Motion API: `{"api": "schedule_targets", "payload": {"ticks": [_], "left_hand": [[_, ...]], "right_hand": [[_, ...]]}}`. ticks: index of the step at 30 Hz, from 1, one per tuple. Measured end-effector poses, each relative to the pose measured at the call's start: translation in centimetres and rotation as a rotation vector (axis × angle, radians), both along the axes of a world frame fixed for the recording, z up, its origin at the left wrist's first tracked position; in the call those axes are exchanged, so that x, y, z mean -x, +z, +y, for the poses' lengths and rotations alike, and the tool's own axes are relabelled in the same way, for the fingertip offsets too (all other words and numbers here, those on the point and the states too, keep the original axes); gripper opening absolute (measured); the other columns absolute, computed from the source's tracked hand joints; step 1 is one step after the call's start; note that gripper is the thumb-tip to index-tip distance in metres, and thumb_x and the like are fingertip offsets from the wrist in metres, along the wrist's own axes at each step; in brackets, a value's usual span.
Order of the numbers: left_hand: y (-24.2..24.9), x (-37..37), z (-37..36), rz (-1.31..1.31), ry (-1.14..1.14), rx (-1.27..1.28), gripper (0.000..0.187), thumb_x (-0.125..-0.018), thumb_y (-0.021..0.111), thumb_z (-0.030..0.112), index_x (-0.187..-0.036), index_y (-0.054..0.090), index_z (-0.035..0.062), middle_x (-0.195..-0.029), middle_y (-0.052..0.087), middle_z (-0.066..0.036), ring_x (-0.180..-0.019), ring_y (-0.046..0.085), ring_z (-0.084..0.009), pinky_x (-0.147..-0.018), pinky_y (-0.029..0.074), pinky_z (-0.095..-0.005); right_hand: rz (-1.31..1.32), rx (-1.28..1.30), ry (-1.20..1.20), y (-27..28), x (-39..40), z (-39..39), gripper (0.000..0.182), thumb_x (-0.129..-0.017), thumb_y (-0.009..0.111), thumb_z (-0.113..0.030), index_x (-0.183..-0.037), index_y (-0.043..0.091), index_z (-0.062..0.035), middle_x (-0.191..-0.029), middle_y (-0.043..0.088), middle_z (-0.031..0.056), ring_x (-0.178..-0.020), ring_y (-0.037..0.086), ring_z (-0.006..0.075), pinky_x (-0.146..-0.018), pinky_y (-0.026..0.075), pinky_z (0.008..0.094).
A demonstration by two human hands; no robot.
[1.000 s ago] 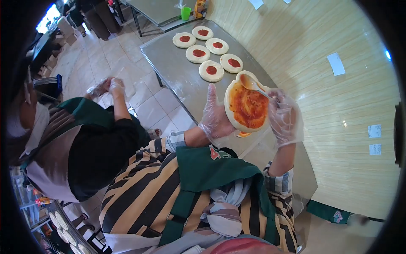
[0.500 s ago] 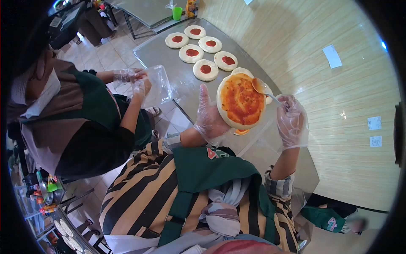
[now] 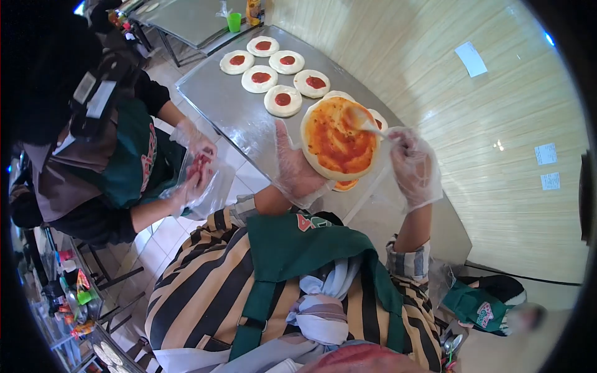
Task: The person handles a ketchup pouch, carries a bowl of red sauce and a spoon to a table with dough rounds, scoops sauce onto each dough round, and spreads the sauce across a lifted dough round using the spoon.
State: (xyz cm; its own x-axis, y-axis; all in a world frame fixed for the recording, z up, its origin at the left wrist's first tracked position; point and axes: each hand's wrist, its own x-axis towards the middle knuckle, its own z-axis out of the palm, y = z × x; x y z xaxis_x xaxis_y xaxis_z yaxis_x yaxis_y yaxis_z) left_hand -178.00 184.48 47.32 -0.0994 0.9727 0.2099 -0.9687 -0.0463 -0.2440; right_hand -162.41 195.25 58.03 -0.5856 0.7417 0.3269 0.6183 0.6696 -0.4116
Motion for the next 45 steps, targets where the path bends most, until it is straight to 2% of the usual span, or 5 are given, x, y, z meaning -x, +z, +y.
{"api": "schedule_targets", "payload": {"ticks": [14,22,28,33,45], "left_hand": [[-0.5,0.4,0.8,0.094,0.021,0.046,0.104,-0.074,0.033,0.085,-0.146,0.023,0.0105,-0.150,0.024,-0.015,-0.138,0.024,-0.0349,-0.113,0.017,-0.0531],[-1.7,0.2,0.9,0.009,-0.006,-0.043,0.106,-0.071,0.037,0.085,-0.145,0.025,0.0102,-0.150,0.025,-0.014,-0.137,0.026,-0.0344,-0.113,0.020,-0.0513],[-2.1,0.4,1.1,-0.008,0.012,-0.047,0.106,-0.070,0.038,0.086,-0.145,0.027,0.0114,-0.150,0.026,-0.013,-0.137,0.026,-0.0344,-0.113,0.020,-0.0515],[-0.9,0.0,1.0,0.272,0.114,0.151,0.110,-0.068,0.042,0.086,-0.145,0.024,0.0105,-0.151,0.024,-0.012,-0.137,0.025,-0.0332,-0.113,0.018,-0.0518],[-2.3,0.4,1.3,0.057,0.030,0.009,0.108,-0.071,0.038,0.086,-0.145,0.023,0.0089,-0.150,0.025,-0.014,-0.137,0.027,-0.0334,-0.113,0.022,-0.0479]], "right_hand": [[0.118,0.287,0.217,-1.3,-1.7,-0.2,0.017,-0.081,0.053,0.000,-0.093,0.063,-0.0056,-0.079,0.058,0.0044,-0.070,0.054,0.0113,-0.064,0.045,0.0262],[0.063,0.070,0.083,-1.2,-2.0,-0.5,0.015,-0.080,0.055,-0.001,-0.090,0.065,-0.0062,-0.074,0.058,0.0050,-0.068,0.054,0.0110,-0.062,0.044,0.0267],[0.172,0.223,0.044,-2.1,-3.6,0.9,0.016,-0.081,0.055,0.000,-0.093,0.065,-0.0062,-0.074,0.058,0.0040,-0.065,0.052,0.0100,-0.061,0.043,0.0243],[0.113,0.228,0.102,-1.4,-0.6,-0.9,0.017,-0.081,0.054,0.003,-0.092,0.064,-0.0053,-0.079,0.060,0.0018,-0.068,0.052,0.0082,-0.063,0.043,0.0222],[0.091,0.214,0.133,-0.5,-2.2,-2.6,0.018,-0.081,0.055,0.002,-0.094,0.064,-0.0057,-0.083,0.062,0.0046,-0.070,0.056,0.0111,-0.064,0.046,0.0249]]}}
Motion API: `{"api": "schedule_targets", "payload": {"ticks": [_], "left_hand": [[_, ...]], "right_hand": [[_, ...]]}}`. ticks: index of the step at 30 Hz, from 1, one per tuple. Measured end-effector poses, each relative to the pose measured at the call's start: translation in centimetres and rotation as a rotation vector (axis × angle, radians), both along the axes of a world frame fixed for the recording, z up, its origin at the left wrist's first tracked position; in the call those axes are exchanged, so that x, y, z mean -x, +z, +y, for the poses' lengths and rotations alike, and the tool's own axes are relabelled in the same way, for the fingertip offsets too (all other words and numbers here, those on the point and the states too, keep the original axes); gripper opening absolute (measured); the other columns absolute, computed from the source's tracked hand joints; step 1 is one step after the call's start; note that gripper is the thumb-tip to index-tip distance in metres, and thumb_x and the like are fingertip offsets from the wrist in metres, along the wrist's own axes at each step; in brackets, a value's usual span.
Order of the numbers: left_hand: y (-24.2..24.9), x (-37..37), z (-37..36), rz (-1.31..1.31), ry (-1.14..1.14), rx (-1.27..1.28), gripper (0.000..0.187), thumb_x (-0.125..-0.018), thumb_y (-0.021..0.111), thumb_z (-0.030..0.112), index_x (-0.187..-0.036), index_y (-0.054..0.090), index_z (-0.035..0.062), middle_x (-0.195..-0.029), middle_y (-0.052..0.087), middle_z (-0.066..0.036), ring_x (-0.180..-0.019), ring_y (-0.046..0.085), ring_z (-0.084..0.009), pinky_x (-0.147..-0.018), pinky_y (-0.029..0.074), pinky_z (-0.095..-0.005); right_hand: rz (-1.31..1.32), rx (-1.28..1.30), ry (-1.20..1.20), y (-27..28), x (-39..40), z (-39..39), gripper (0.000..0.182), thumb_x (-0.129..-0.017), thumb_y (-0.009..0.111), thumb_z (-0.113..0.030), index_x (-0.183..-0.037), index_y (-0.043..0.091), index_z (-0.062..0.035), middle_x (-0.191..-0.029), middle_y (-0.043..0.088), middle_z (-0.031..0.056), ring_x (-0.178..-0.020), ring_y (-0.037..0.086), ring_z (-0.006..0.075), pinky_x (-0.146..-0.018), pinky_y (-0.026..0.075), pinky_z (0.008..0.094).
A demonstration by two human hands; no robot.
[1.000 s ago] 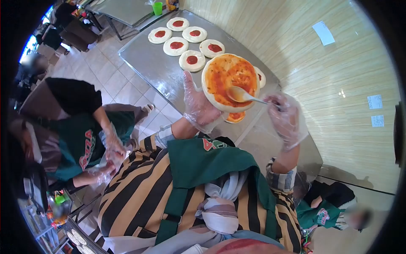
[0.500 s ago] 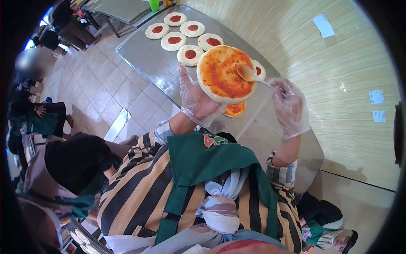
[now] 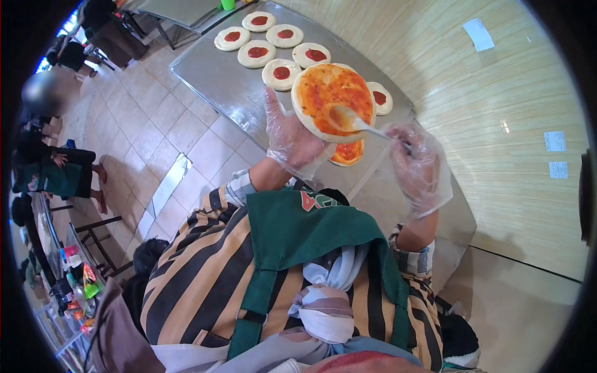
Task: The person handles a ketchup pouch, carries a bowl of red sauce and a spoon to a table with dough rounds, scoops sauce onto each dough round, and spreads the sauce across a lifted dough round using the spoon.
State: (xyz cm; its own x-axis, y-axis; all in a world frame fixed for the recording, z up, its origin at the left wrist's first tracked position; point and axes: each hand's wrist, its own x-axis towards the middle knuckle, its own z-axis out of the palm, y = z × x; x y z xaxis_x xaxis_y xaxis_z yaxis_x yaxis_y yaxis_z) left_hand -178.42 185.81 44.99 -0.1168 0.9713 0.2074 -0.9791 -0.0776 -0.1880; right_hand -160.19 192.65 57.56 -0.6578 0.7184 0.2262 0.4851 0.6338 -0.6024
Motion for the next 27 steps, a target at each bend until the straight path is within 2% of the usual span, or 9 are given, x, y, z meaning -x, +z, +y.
{"api": "schedule_targets", "payload": {"ticks": [4,6,10,14,16,20,22,25,27], "left_hand": [[0.1,-0.1,0.0,0.010,0.023,0.021,0.107,-0.071,0.039,0.085,-0.145,0.024,0.0088,-0.150,0.025,-0.014,-0.137,0.027,-0.0333,-0.112,0.023,-0.0484],[0.1,0.0,-0.2,0.087,0.068,0.131,0.106,-0.072,0.040,0.084,-0.145,0.024,0.0086,-0.150,0.025,-0.015,-0.137,0.027,-0.0338,-0.112,0.023,-0.0488],[-0.7,0.0,0.0,0.001,0.026,0.065,0.105,-0.072,0.042,0.083,-0.145,0.024,0.0087,-0.150,0.025,-0.015,-0.137,0.027,-0.0344,-0.112,0.023,-0.0493],[-1.0,0.3,0.1,-0.028,-0.008,0.042,0.105,-0.072,0.043,0.082,-0.145,0.024,0.0089,-0.150,0.025,-0.016,-0.137,0.027,-0.0352,-0.112,0.023,-0.0502],[-1.1,0.4,0.0,-0.048,-0.023,0.042,0.105,-0.072,0.043,0.082,-0.145,0.024,0.0090,-0.150,0.025,-0.016,-0.137,0.027,-0.0354,-0.112,0.022,-0.0508],[-1.2,0.3,-0.3,-0.001,-0.066,0.018,0.109,-0.070,0.040,0.085,-0.146,0.022,0.0089,-0.151,0.022,-0.014,-0.138,0.024,-0.0341,-0.113,0.018,-0.0533],[-1.4,0.3,-0.2,-0.003,-0.066,-0.002,0.109,-0.071,0.039,0.085,-0.146,0.022,0.0090,-0.151,0.022,-0.015,-0.138,0.024,-0.0343,-0.112,0.018,-0.0543],[-1.7,0.5,-0.2,-0.027,-0.081,-0.015,0.108,-0.071,0.038,0.085,-0.146,0.022,0.0091,-0.151,0.022,-0.015,-0.138,0.024,-0.0347,-0.112,0.018,-0.0545],[-1.6,0.5,-0.3,-0.051,-0.130,-0.047,0.107,-0.072,0.038,0.085,-0.146,0.023,0.0090,-0.151,0.023,-0.015,-0.138,0.025,-0.0349,-0.112,0.018,-0.0542]], "right_hand": [[-0.112,-0.207,0.106,-0.5,-0.8,-0.4,0.019,-0.079,0.055,0.002,-0.094,0.064,-0.0066,-0.082,0.062,0.0064,-0.067,0.057,0.0137,-0.061,0.046,0.0269],[-0.064,-0.162,0.034,-1.4,-2.1,0.4,0.019,-0.079,0.055,0.001,-0.094,0.064,-0.0065,-0.081,0.062,0.0063,-0.067,0.057,0.0136,-0.061,0.046,0.0270],[-0.015,-0.103,-0.138,-1.9,-2.5,0.8,0.019,-0.079,0.055,0.002,-0.094,0.064,-0.0061,-0.079,0.061,0.0056,-0.066,0.056,0.0135,-0.061,0.046,0.0270],[-0.086,-0.111,-0.050,-1.1,-2.2,0.4,0.018,-0.080,0.054,0.001,-0.093,0.064,-0.0061,-0.080,0.062,0.0052,-0.066,0.056,0.0127,-0.062,0.045,0.0261],[0.021,-0.107,-0.116,-1.5,-2.5,1.2,0.016,-0.081,0.054,0.000,-0.092,0.064,-0.0063,-0.078,0.061,0.0050,-0.064,0.055,0.0116,-0.060,0.045,0.0260],[-0.013,-0.194,-0.185,-1.0,-2.0,2.1,0.015,-0.080,0.055,-0.001,-0.091,0.064,-0.0063,-0.078,0.061,0.0052,-0.064,0.055,0.0116,-0.059,0.045,0.0261],[-0.135,-0.202,-0.069,0.0,-1.7,1.5,0.014,-0.082,0.055,-0.001,-0.091,0.064,-0.0063,-0.080,0.062,0.0056,-0.065,0.057,0.0132,-0.060,0.047,0.0268],[-0.204,-0.256,-0.062,0.7,-2.6,2.6,0.013,-0.083,0.055,-0.002,-0.092,0.064,-0.0066,-0.083,0.063,0.0069,-0.066,0.059,0.0155,-0.062,0.048,0.0275],[-0.117,-0.229,-0.084,0.7,-2.1,3.5,0.014,-0.084,0.055,-0.003,-0.093,0.064,-0.0067,-0.083,0.063,0.0075,-0.067,0.060,0.0164,-0.062,0.049,0.0278]]}}
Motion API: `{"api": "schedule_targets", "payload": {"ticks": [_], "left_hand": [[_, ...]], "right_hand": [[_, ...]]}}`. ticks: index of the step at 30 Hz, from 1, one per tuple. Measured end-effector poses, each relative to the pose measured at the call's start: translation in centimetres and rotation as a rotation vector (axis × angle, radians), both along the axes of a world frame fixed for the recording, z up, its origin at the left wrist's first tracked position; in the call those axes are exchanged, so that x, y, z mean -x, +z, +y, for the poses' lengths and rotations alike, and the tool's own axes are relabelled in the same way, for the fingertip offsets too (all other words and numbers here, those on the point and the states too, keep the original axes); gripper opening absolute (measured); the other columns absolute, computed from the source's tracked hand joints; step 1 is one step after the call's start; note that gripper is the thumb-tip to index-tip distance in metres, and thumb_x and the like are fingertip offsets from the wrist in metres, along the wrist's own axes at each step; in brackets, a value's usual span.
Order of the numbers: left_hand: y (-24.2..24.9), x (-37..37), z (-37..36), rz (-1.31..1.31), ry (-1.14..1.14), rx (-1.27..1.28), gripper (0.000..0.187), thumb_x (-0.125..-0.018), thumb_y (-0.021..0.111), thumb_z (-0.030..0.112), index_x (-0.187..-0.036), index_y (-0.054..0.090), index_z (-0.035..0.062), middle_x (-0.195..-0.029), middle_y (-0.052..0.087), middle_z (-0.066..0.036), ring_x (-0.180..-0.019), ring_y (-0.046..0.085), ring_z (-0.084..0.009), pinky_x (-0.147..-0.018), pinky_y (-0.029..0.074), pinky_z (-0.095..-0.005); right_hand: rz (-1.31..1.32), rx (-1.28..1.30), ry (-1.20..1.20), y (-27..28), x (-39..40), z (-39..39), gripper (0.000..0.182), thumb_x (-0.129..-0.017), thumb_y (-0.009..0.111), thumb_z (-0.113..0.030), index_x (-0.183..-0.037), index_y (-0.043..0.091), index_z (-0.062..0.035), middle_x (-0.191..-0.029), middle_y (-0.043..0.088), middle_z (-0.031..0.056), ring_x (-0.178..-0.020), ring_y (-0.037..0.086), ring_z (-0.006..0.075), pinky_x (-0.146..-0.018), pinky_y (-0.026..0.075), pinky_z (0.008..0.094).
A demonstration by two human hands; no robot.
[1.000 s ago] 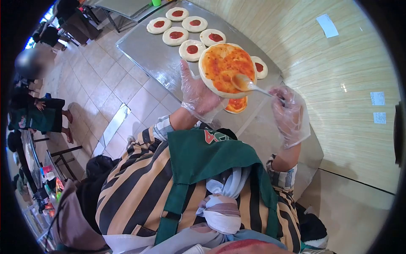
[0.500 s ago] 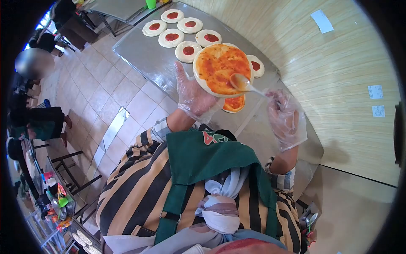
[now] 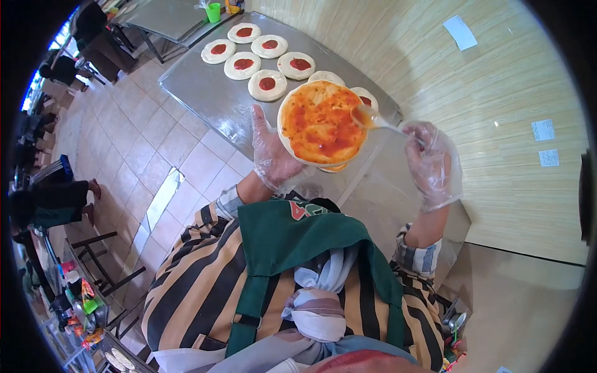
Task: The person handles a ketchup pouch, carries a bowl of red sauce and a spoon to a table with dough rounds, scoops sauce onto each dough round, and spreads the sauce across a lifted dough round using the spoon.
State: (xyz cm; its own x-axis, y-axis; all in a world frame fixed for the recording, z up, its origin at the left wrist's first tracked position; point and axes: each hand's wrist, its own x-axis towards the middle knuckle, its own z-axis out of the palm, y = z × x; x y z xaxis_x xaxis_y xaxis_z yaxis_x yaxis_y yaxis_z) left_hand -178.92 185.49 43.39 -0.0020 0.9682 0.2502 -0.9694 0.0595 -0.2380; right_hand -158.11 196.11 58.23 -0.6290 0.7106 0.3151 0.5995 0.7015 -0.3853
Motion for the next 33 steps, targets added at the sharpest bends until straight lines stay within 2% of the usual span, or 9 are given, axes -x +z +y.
{"api": "schedule_targets", "payload": {"ticks": [7,10,13,17,19,22,25,29,33], "left_hand": [[0.3,-0.5,-0.2,0.027,0.021,0.054,0.104,-0.072,0.041,0.083,-0.144,0.029,0.0085,-0.148,0.029,-0.016,-0.136,0.029,-0.0364,-0.111,0.022,-0.0548],[0.0,-0.2,-0.1,0.017,0.066,0.067,0.103,-0.073,0.041,0.082,-0.144,0.029,0.0084,-0.148,0.029,-0.016,-0.136,0.029,-0.0365,-0.111,0.023,-0.0548],[-0.2,-0.1,0.1,0.037,0.072,0.036,0.102,-0.074,0.042,0.081,-0.144,0.027,0.0085,-0.148,0.029,-0.016,-0.136,0.029,-0.0361,-0.111,0.021,-0.0545],[0.4,-0.7,-0.4,0.027,0.037,0.038,0.109,-0.071,0.038,0.085,-0.146,0.022,0.0084,-0.151,0.024,-0.016,-0.137,0.025,-0.0358,-0.113,0.018,-0.0526],[0.2,-0.8,-0.7,-0.002,0.033,0.013,0.109,-0.070,0.038,0.086,-0.146,0.023,0.0087,-0.151,0.024,-0.015,-0.138,0.025,-0.0352,-0.113,0.019,-0.0514],[0.2,-0.8,-1.0,0.034,0.054,0.076,0.109,-0.070,0.038,0.086,-0.146,0.023,0.0087,-0.151,0.024,-0.015,-0.138,0.024,-0.0345,-0.113,0.019,-0.0503],[0.7,-1.4,-0.9,0.131,0.062,0.094,0.110,-0.070,0.036,0.087,-0.146,0.022,0.0085,-0.151,0.023,-0.015,-0.138,0.024,-0.0343,-0.113,0.019,-0.0505],[1.2,-2.6,-1.3,0.084,0.013,0.013,0.111,-0.070,0.034,0.087,-0.146,0.021,0.0081,-0.151,0.022,-0.015,-0.138,0.025,-0.0345,-0.113,0.019,-0.0506],[0.2,-2.8,-1.2,0.092,0.009,0.034,0.112,-0.069,0.032,0.088,-0.147,0.019,0.0078,-0.152,0.020,-0.015,-0.138,0.024,-0.0342,-0.113,0.018,-0.0506]], "right_hand": [[0.033,-0.149,0.070,-0.7,0.6,1.6,0.015,-0.083,0.056,-0.003,-0.095,0.065,-0.0072,-0.082,0.063,0.0075,-0.068,0.060,0.0172,-0.064,0.049,0.0284],[0.064,0.213,-0.032,-0.8,-0.3,0.5,0.014,-0.083,0.057,-0.004,-0.094,0.065,-0.0075,-0.080,0.062,0.0069,-0.068,0.060,0.0168,-0.064,0.049,0.0280],[-0.119,0.138,0.138,-0.6,0.9,-0.7,0.014,-0.082,0.056,-0.003,-0.092,0.065,-0.0071,-0.079,0.062,0.0068,-0.067,0.059,0.0161,-0.063,0.048,0.0272],[0.074,0.171,0.194,-1.9,3.0,-0.9,0.014,-0.081,0.056,-0.002,-0.090,0.065,-0.0072,-0.078,0.062,0.0063,-0.067,0.058,0.0152,-0.063,0.048,0.0268],[-0.001,-0.060,0.138,-0.9,3.1,-0.9,0.013,-0.080,0.057,-0.003,-0.089,0.065,-0.0070,-0.078,0.062,0.0080,-0.067,0.059,0.0160,-0.062,0.048,0.0274],[0.055,0.247,0.143,-1.5,1.7,-0.9,0.012,-0.081,0.057,-0.003,-0.089,0.065,-0.0069,-0.078,0.063,0.0101,-0.067,0.061,0.0197,-0.062,0.048,0.0290],[-0.037,0.110,0.333,-0.5,3.4,-2.2,0.012,-0.081,0.056,-0.002,-0.089,0.064,-0.0062,-0.078,0.063,0.0114,-0.067,0.062,0.0230,-0.062,0.049,0.0303],[0.076,0.000,0.324,-1.9,4.4,-2.4,0.012,-0.081,0.056,-0.002,-0.089,0.064,-0.0063,-0.078,0.063,0.0106,-0.066,0.062,0.0234,-0.061,0.049,0.0314],[-0.013,0.139,0.300,-1.9,2.4,-2.1,0.012,-0.081,0.056,-0.002,-0.089,0.064,-0.0064,-0.077,0.063,0.0103,-0.066,0.062,0.0214,-0.060,0.048,0.0310]]}}
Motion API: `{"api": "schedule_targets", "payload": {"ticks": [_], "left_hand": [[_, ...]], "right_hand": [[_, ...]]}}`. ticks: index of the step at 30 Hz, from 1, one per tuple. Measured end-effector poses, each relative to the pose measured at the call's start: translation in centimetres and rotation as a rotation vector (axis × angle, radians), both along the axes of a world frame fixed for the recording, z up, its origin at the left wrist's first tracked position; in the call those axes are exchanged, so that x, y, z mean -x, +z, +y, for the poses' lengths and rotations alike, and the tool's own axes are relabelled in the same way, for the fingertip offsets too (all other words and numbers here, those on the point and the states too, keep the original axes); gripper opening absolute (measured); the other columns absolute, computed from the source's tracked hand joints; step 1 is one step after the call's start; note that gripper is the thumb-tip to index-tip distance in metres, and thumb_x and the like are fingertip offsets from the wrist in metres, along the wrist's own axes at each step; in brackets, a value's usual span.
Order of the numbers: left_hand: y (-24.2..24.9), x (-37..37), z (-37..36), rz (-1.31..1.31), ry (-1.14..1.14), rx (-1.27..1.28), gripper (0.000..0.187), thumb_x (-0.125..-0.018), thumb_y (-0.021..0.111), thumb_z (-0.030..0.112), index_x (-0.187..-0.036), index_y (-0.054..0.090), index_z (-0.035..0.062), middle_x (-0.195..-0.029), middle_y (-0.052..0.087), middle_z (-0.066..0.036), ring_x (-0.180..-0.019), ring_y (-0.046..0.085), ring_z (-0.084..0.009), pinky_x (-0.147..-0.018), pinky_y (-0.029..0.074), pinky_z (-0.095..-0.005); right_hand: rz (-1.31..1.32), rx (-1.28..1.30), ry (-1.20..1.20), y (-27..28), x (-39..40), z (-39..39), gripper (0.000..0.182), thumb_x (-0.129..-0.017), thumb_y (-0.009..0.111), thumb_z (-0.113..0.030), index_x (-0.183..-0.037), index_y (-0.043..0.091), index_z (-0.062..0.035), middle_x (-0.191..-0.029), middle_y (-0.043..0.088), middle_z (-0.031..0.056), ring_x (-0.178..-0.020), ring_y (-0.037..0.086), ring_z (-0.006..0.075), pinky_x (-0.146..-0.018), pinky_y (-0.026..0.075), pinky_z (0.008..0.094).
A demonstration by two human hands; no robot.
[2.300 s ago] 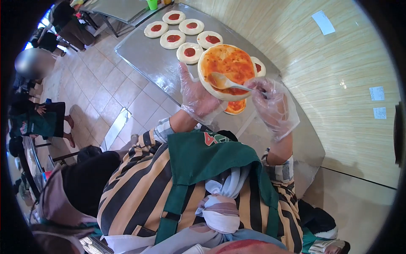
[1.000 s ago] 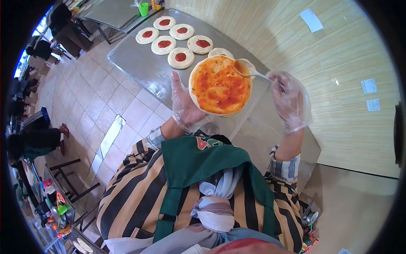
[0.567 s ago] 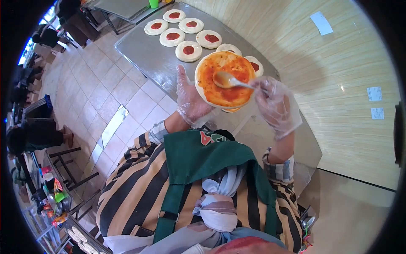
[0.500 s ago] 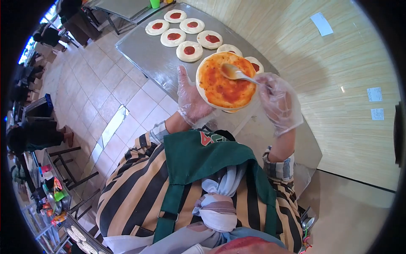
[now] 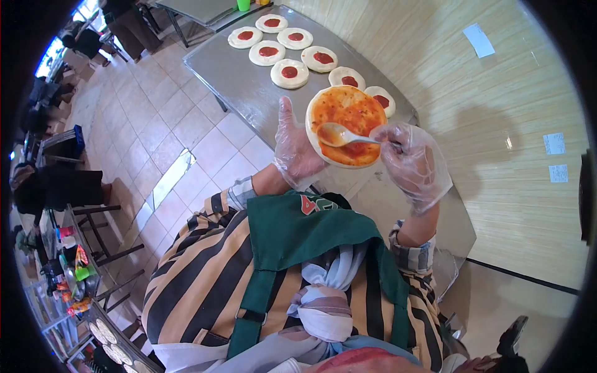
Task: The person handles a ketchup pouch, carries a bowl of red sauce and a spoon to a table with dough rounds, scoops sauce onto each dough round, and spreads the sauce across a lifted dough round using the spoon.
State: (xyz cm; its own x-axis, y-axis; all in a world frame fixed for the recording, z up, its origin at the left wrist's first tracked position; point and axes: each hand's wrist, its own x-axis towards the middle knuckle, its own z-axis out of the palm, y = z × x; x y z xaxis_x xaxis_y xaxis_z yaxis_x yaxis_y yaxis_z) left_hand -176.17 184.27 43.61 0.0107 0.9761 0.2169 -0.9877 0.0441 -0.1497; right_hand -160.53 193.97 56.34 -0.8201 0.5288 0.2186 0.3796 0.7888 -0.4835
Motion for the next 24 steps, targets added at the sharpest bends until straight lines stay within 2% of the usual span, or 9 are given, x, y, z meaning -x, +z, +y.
{"api": "schedule_targets", "payload": {"ticks": [3,5,8,10,14,16,20,22,24], "left_hand": [[0.5,-0.7,0.0,0.088,0.018,0.078,0.113,-0.069,0.031,0.088,-0.147,0.019,0.0078,-0.152,0.020,-0.015,-0.138,0.023,-0.0339,-0.114,0.017,-0.0505],[0.9,-1.1,-0.2,0.155,0.035,0.105,0.113,-0.069,0.031,0.089,-0.147,0.018,0.0078,-0.152,0.020,-0.015,-0.138,0.023,-0.0338,-0.114,0.017,-0.0503],[0.2,-1.2,-0.5,0.126,-0.010,0.092,0.110,-0.070,0.030,0.088,-0.147,0.019,0.0089,-0.152,0.021,-0.015,-0.138,0.023,-0.0339,-0.114,0.017,-0.0500],[-0.6,-0.7,-0.2,0.112,-0.026,0.115,0.110,-0.070,0.034,0.087,-0.146,0.021,0.0094,-0.151,0.022,-0.016,-0.138,0.024,-0.0344,-0.113,0.017,-0.0516],[-1.0,0.2,0.1,0.165,-0.061,0.163,0.108,-0.071,0.037,0.086,-0.146,0.023,0.0102,-0.151,0.023,-0.016,-0.138,0.025,-0.0351,-0.113,0.017,-0.0536],[-1.7,0.8,0.4,0.124,-0.128,0.110,0.108,-0.071,0.035,0.086,-0.146,0.022,0.0100,-0.151,0.022,-0.016,-0.138,0.024,-0.0353,-0.113,0.016,-0.0537],[-1.8,2.4,1.2,0.112,-0.154,0.098,0.102,-0.076,0.033,0.083,-0.146,0.022,0.0096,-0.151,0.023,-0.016,-0.138,0.024,-0.0353,-0.113,0.016,-0.0539],[-2.3,4.5,2.3,0.115,-0.189,0.142,0.105,-0.073,0.033,0.085,-0.147,0.021,0.0103,-0.151,0.022,-0.016,-0.138,0.023,-0.0352,-0.113,0.016,-0.0537],[-3.0,7.8,3.0,0.095,-0.225,0.201,0.107,-0.071,0.033,0.086,-0.147,0.021,0.0111,-0.152,0.021,-0.015,-0.139,0.022,-0.0350,-0.113,0.015,-0.0534]], "right_hand": [[0.034,0.107,0.060,0.0,0.0,-0.5,0.012,-0.081,0.056,-0.001,-0.088,0.064,-0.0057,-0.076,0.063,0.0092,-0.065,0.061,0.0188,-0.059,0.048,0.0301],[0.057,-0.107,0.045,-0.5,0.8,-0.8,0.013,-0.080,0.057,0.000,-0.088,0.065,-0.0052,-0.076,0.064,0.0081,-0.064,0.060,0.0166,-0.059,0.048,0.0290],[0.131,-0.043,-0.151,-1.9,0.8,0.1,0.014,-0.080,0.058,-0.002,-0.090,0.066,-0.0060,-0.075,0.064,0.0086,-0.063,0.060,0.0169,-0.059,0.048,0.0289],[0.264,-0.097,-0.162,-8.6,-2.3,3.8,0.014,-0.081,0.059,-0.005,-0.092,0.067,-0.0064,-0.076,0.064,0.0097,-0.064,0.061,0.0174,-0.061,0.048,0.0297],[0.234,-0.221,-0.190,-7.9,-2.9,1.8,0.014,-0.081,0.059,-0.004,-0.093,0.066,-0.0053,-0.078,0.065,0.0103,-0.066,0.062,0.0183,-0.062,0.049,0.0301],[0.133,-0.070,-0.259,-4.5,-0.4,-0.3,0.016,-0.080,0.058,-0.003,-0.095,0.065,-0.0045,-0.077,0.065,0.0113,-0.067,0.062,0.0198,-0.064,0.049,0.0302],[0.373,-0.128,-0.376,-7.7,-0.7,-0.1,0.016,-0.079,0.058,-0.003,-0.094,0.064,-0.0050,-0.077,0.063,0.0124,-0.067,0.061,0.0215,-0.064,0.048,0.0314],[0.217,0.057,-0.452,-8.7,0.3,0.1,0.012,-0.079,0.058,-0.008,-0.089,0.062,-0.0095,-0.077,0.061,0.0139,-0.070,0.062,0.0317,-0.061,0.047,0.0409],[0.167,0.056,-0.467,-8.7,3.6,-0.2,0.014,-0.079,0.058,-0.005,-0.091,0.062,-0.0080,-0.077,0.061,0.0137,-0.069,0.061,0.0286,-0.061,0.047,0.0386]]}}
